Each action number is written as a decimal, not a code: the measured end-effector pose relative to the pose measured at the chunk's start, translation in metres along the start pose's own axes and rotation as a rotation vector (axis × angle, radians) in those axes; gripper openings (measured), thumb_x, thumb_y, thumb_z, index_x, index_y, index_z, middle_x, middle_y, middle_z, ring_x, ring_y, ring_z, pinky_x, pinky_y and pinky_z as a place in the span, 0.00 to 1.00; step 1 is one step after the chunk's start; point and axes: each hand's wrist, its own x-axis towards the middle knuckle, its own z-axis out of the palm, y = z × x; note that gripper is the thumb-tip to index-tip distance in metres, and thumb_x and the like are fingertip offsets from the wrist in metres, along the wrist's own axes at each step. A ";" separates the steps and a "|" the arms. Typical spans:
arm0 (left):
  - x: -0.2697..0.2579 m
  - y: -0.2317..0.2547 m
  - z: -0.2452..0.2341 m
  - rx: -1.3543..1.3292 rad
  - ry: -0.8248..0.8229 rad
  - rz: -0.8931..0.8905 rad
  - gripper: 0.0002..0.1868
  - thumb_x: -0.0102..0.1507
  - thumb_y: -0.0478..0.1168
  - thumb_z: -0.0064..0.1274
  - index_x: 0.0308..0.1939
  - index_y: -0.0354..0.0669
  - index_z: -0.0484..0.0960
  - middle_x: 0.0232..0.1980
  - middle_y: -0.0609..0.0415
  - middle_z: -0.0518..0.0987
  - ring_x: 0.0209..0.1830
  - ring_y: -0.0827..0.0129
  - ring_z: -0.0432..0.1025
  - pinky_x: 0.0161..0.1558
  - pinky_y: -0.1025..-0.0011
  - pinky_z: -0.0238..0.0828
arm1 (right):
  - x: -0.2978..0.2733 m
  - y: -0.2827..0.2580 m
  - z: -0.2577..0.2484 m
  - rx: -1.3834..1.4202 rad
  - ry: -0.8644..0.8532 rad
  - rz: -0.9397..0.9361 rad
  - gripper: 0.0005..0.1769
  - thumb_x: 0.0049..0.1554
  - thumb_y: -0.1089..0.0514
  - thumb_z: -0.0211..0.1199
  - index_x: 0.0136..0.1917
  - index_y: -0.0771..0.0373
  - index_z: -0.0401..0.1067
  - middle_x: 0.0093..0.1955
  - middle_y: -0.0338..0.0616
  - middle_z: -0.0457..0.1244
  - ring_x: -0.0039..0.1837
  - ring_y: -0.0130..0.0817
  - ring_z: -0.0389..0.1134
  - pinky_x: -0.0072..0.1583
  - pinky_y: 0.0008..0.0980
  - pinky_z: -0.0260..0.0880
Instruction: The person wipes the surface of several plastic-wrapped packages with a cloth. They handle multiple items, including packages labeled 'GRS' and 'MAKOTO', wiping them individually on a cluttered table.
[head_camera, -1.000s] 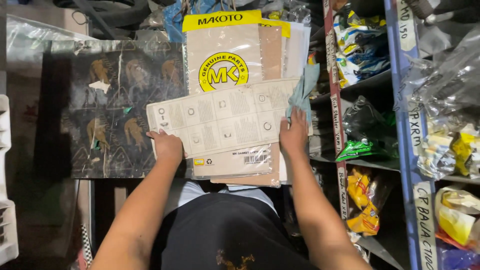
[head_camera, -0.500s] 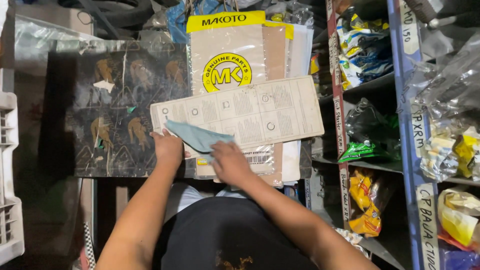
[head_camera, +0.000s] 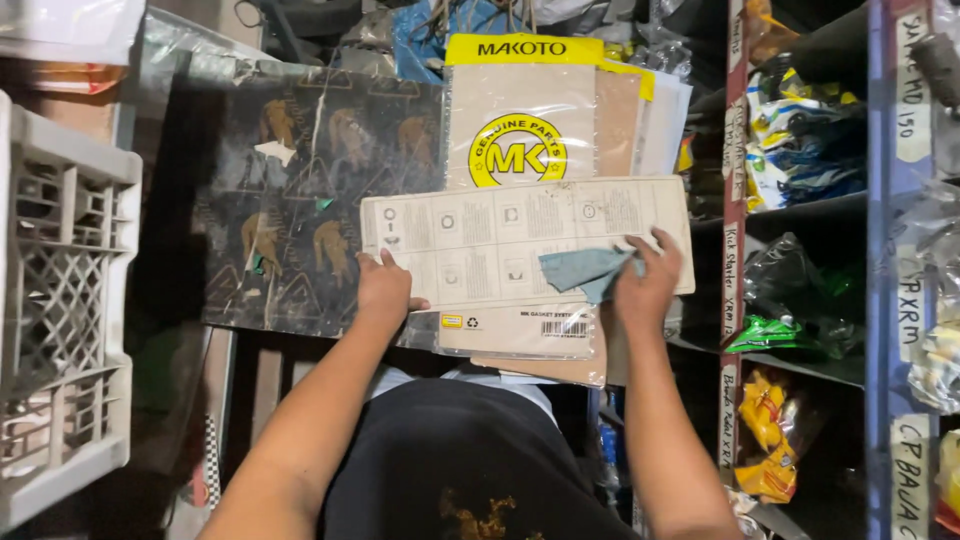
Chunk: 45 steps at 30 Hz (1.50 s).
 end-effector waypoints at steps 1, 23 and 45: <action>0.000 -0.005 0.000 0.001 0.003 0.007 0.50 0.55 0.72 0.59 0.64 0.31 0.77 0.70 0.40 0.73 0.69 0.30 0.64 0.72 0.38 0.42 | -0.009 -0.021 0.012 -0.005 0.005 0.003 0.22 0.51 0.72 0.63 0.58 0.57 0.78 0.69 0.55 0.60 0.71 0.57 0.59 0.74 0.50 0.55; 0.047 -0.076 0.004 -0.440 -0.046 -0.002 0.10 0.59 0.40 0.62 0.45 0.54 0.90 0.50 0.45 0.86 0.55 0.47 0.79 0.54 0.53 0.79 | 0.005 0.089 0.086 -0.469 -0.195 0.270 0.36 0.68 0.42 0.50 0.83 0.61 0.51 0.82 0.62 0.44 0.82 0.59 0.43 0.76 0.65 0.44; 0.006 -0.079 0.007 -0.515 -0.155 0.111 0.32 0.70 0.49 0.41 0.79 0.51 0.62 0.74 0.40 0.69 0.76 0.46 0.62 0.71 0.38 0.53 | 0.044 -0.022 0.083 -0.253 -0.385 0.007 0.30 0.66 0.50 0.51 0.73 0.72 0.65 0.74 0.67 0.58 0.81 0.59 0.50 0.80 0.54 0.43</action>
